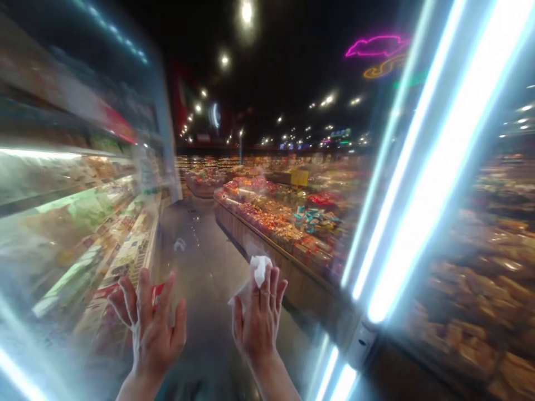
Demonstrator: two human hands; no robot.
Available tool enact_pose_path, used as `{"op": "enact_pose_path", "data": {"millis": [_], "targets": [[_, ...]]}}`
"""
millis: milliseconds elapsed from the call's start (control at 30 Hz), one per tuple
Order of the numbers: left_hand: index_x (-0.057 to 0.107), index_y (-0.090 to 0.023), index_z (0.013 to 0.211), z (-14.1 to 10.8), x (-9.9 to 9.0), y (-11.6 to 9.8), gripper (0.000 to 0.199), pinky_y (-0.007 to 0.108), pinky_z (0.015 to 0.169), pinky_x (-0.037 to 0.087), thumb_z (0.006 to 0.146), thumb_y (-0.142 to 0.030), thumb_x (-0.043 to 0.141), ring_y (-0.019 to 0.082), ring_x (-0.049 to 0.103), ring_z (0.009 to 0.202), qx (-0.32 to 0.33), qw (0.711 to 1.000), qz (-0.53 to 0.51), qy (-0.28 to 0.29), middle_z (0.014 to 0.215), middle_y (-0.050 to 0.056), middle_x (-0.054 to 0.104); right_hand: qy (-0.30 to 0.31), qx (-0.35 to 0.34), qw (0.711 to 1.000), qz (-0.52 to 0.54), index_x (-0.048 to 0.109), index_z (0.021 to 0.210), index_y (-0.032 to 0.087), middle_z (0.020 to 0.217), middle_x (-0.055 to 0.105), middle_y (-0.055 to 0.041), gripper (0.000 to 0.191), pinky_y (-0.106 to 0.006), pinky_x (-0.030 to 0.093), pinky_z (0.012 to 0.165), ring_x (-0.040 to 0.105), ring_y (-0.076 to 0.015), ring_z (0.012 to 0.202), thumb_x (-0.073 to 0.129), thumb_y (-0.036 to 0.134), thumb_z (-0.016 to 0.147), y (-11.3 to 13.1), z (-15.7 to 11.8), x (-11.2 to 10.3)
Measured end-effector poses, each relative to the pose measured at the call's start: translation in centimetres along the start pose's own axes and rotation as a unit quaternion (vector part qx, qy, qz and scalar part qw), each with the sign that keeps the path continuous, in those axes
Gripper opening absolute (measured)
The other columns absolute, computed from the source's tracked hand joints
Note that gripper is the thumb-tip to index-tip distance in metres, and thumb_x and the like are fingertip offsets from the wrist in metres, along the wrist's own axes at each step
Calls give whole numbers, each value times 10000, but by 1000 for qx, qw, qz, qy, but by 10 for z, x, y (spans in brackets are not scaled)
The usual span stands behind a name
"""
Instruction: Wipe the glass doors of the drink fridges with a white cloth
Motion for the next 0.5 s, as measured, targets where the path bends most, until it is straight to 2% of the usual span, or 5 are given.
{"op": "enact_pose_path", "data": {"millis": [33, 167, 300, 433, 500], "targets": [[138, -448, 1626, 0, -2, 4, 975, 707, 1275, -55, 877, -190, 706, 369, -130, 1604, -1, 1000, 4, 2, 1764, 6, 48, 6, -5, 1000, 6, 370, 1559, 73, 1718, 208, -213, 607, -633, 203, 1285, 133, -344, 1618, 503, 229, 988, 7, 0, 2], [113, -450, 1624, -1, -8, 23, 997, 700, 1284, -19, 870, -178, 707, 378, -68, 1611, -13, 1000, 8, 5, 1763, 19, 33, 46, -104, 992, 58, 527, 1444, 136, 1697, 308, -161, 485, -542, 175, 1316, 204, -298, 1609, 517, 285, 982, 40, -5, 14], [159, -469, 1616, -3, -12, 40, 953, 724, 1277, -10, 882, -166, 685, 371, -68, 1615, -12, 1000, -11, 3, 1763, -5, 36, 21, -32, 999, 33, 480, 1479, 63, 1701, 270, -205, 532, -579, 162, 1310, 131, -319, 1620, 503, 225, 973, 68, -3, 23], [164, -498, 1603, -4, -16, 56, 952, 718, 1292, 44, 878, -182, 693, 377, -10, 1624, -15, 1000, -21, 4, 1763, -30, 48, 22, -106, 992, 73, 611, 1344, 156, 1719, 265, -95, 385, -477, 123, 1337, 209, -256, 1609, 531, 197, 969, 92, 5, 30], [197, -492, 1600, -3, -19, 62, 916, 726, 1288, 56, 885, -185, 682, 392, 16, 1622, -15, 999, -28, -8, 1763, -32, 51, -3, -81, 995, 61, 599, 1355, 144, 1729, 225, -94, 399, -486, 94, 1338, 178, -249, 1615, 515, 131, 965, 95, 8, 31]]}}
Point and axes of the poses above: each hand's wrist, its own z-axis towards the middle knuckle, its own x-axis out of the palm, y = z × x, the point moved 2 cm from there along z, towards the middle knuckle
